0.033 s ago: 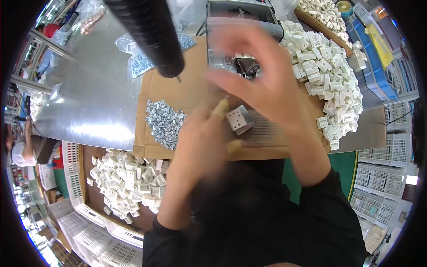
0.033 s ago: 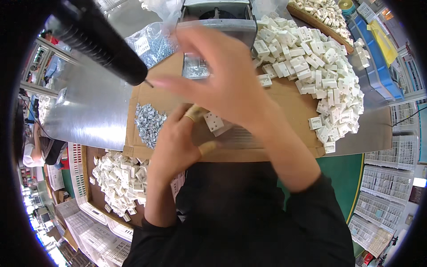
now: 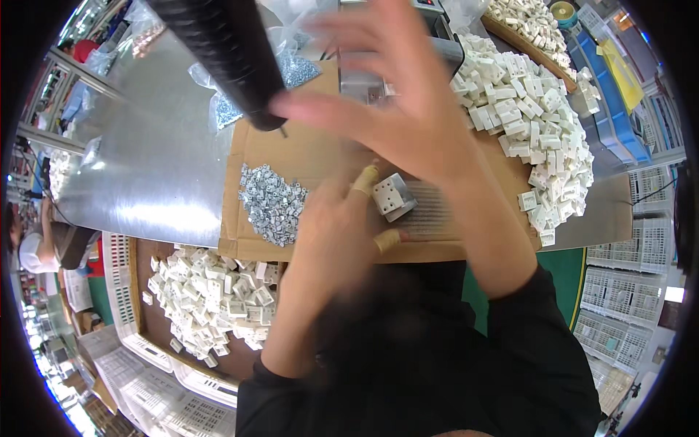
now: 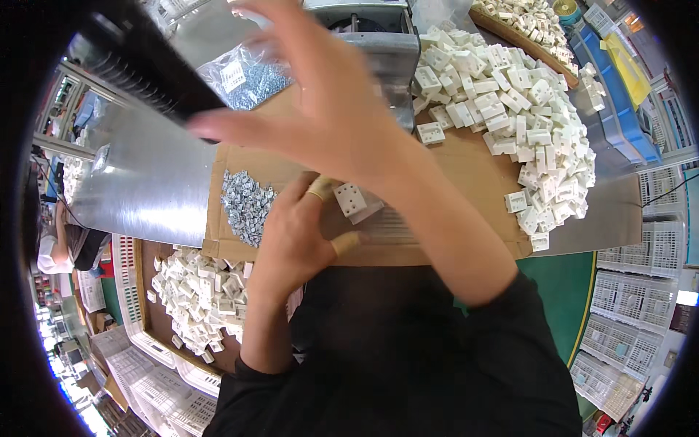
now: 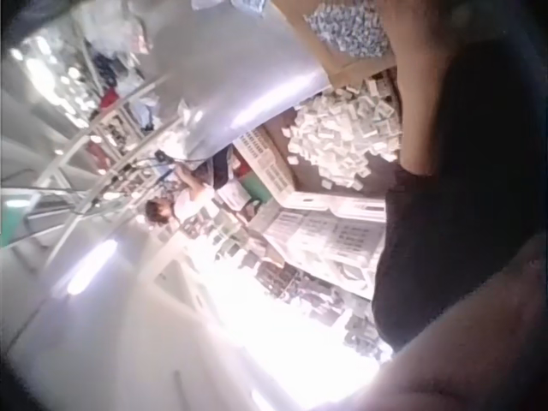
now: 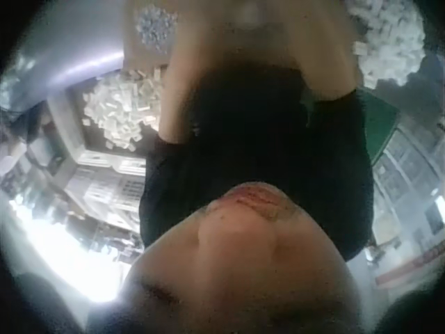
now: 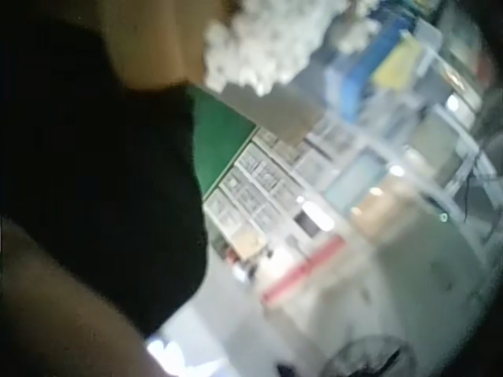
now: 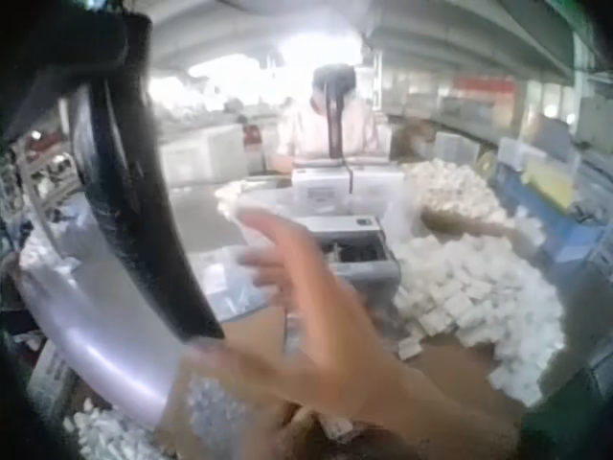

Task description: The worker is assembling small metal parts into white plastic housings and securing them using an electric screwdriver.

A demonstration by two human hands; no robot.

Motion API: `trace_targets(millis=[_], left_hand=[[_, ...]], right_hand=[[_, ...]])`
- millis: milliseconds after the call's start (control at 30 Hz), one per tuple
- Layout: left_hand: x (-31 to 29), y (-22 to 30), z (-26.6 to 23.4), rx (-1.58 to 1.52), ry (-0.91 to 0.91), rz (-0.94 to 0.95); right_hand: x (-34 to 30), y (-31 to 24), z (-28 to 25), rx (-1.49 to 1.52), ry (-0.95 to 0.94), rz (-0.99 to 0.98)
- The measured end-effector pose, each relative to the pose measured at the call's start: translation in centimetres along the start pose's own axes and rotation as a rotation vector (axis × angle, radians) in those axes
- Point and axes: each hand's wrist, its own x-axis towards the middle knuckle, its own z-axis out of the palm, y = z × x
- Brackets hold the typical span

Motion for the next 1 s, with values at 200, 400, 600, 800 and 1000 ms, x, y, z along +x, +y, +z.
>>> trace_targets(millis=[200,400,600,800,1000], left_hand=[[-0.2,-1.2,1.9,0.109,0.127,0.079],[1.2,-2.1,1.2,0.011,0.161,0.175],[1.6,-2.3,1.8,0.008,0.163,0.195],[1.2,-2.2,2.0,0.025,0.186,0.137],[1.3,-2.4,1.8,0.017,0.192,0.165]], right_hand=[[8.9,-2.6,6.7,-0.016,0.388,-0.393],[3.7,-1.7,-4.0,0.738,0.262,0.239],[-1.5,3.8,-5.7,0.504,0.327,0.358],[-1.2,3.2,-4.0,0.327,0.193,0.378],[-3.8,0.4,-3.5,0.486,0.283,0.487]])
